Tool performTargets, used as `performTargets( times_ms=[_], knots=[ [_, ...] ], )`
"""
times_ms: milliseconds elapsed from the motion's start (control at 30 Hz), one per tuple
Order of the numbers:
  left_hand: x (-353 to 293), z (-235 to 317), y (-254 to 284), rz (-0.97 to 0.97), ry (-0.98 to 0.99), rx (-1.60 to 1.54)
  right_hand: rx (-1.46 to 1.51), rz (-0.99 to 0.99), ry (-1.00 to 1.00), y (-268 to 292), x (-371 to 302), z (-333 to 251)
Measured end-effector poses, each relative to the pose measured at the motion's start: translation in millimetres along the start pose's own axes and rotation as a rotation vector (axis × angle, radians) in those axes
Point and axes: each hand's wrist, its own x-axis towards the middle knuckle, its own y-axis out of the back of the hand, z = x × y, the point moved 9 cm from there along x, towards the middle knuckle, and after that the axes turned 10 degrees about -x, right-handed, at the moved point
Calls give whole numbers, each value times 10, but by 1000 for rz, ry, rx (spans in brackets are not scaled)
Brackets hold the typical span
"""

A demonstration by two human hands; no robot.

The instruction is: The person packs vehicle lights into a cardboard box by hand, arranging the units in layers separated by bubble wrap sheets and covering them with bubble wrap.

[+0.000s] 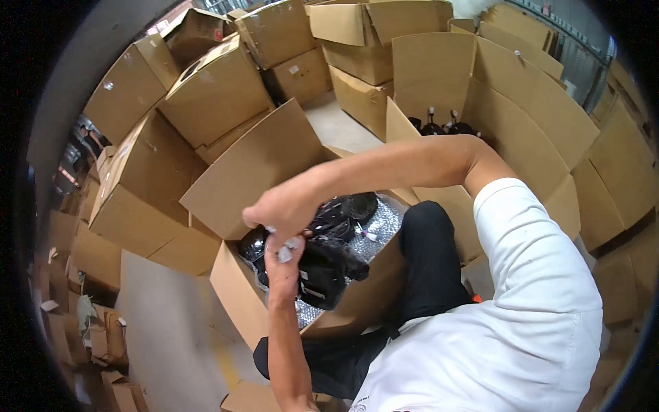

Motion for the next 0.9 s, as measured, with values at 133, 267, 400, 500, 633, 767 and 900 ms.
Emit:
performTargets(
  times_ms=[133,267,400,500,633,767,900],
  knots=[
    [-115,193,155,107,0,-153,187,224,-12,357,-132,297],
    [-176,462,173,89,-95,-317,336,349,-180,65,-333,1255],
    [-204,354,580,254,-77,-274,488,39,-232,-1565,-440,1647],
    [-247,552,946,335,-146,-374,389,68,-358,-1822,-501,1678],
    [-337,850,1228,383,-253,-785,124,419,-240,-1632,-399,1461],
    [-531,876,1524,658,-371,-618,25,364,-119,-1673,-20,887],
    [-580,771,1549,607,-329,-786,-124,-114,-177,-2278,126,1037]
  ],
)
